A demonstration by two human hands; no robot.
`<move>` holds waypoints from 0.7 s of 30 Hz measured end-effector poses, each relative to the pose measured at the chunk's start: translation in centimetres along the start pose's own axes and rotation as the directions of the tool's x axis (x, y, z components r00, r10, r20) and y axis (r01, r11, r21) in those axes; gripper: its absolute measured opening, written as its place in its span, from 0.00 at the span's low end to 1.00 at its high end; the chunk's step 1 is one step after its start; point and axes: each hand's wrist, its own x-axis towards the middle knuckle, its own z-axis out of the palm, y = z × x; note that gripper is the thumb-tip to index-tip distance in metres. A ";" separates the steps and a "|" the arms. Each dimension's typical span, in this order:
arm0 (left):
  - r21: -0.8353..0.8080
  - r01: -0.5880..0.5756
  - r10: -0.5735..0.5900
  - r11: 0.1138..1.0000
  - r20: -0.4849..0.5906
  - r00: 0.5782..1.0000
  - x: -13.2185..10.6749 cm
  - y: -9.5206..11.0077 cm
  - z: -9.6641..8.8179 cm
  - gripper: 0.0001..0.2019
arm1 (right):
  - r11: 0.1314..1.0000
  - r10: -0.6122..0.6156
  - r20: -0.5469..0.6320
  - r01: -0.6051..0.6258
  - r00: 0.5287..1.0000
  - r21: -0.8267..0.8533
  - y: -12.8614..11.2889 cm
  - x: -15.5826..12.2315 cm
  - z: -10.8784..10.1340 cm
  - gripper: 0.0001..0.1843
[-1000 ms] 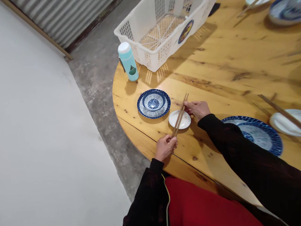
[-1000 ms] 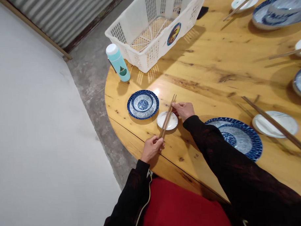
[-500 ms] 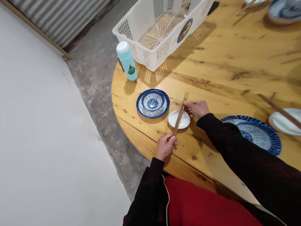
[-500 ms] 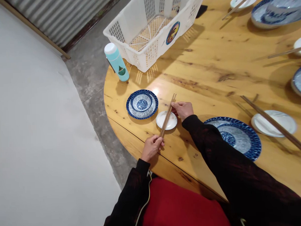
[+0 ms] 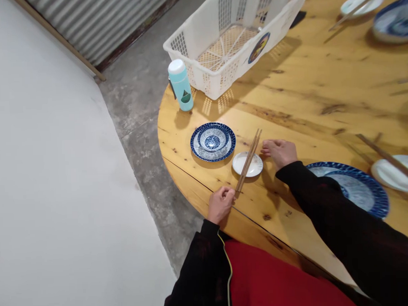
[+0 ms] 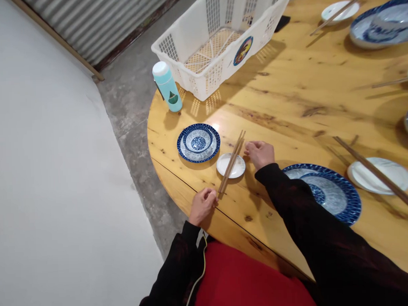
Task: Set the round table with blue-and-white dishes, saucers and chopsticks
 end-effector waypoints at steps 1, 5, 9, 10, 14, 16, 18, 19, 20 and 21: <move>-0.003 0.004 -0.004 1.000 -0.018 1.000 -0.5 -0.2 -0.5 0.13 | 1.000 -0.025 -0.033 0.025 0.999 0.007 -0.4 -0.7 -0.4 0.07; -0.020 0.010 -0.012 1.000 -0.114 0.993 -2.9 -1.1 -2.6 0.16 | 0.980 -0.200 0.074 0.199 0.977 0.018 -1.4 -5.8 -3.3 0.18; 0.000 -0.002 0.002 1.000 -0.209 0.978 -5.0 -2.1 -3.7 0.17 | 0.982 -0.124 0.336 0.164 0.934 -0.095 1.6 -13.6 -7.1 0.25; 0.009 -0.008 0.009 1.000 -0.219 0.976 -5.3 -2.3 -3.8 0.17 | 0.986 -0.052 0.353 0.105 0.934 -0.131 3.2 -15.5 -7.9 0.27; 0.043 -0.029 0.036 0.999 -0.193 0.981 -5.2 -2.6 -2.9 0.16 | 0.936 0.350 0.292 -0.339 0.890 -0.089 9.5 -21.1 -10.0 0.32; 0.050 -0.042 0.049 0.998 -0.136 0.990 -4.6 -2.2 -2.2 0.16 | 0.904 0.424 0.272 -0.421 0.864 -0.072 11.2 -22.0 -10.7 0.33; 0.047 -0.056 0.060 0.997 -0.081 0.995 -3.9 -1.8 -1.8 0.18 | 0.917 0.398 0.248 -0.385 0.883 -0.099 11.5 -21.8 -11.4 0.33; 0.046 -0.064 0.067 0.997 -0.067 0.995 -3.6 -1.7 -1.7 0.19 | 0.933 0.359 0.227 -0.341 0.905 -0.119 11.3 -21.5 -11.9 0.33; 0.047 -0.072 0.075 0.996 -0.065 0.995 -3.3 -1.6 -1.8 0.20 | 0.945 0.320 0.204 -0.298 0.925 -0.132 11.0 -21.1 -12.3 0.33; 0.046 -0.074 0.077 0.996 -0.075 0.994 -3.1 -1.5 -2.0 0.21 | 0.955 0.287 0.183 -0.265 0.940 -0.136 10.8 -20.8 -12.8 0.32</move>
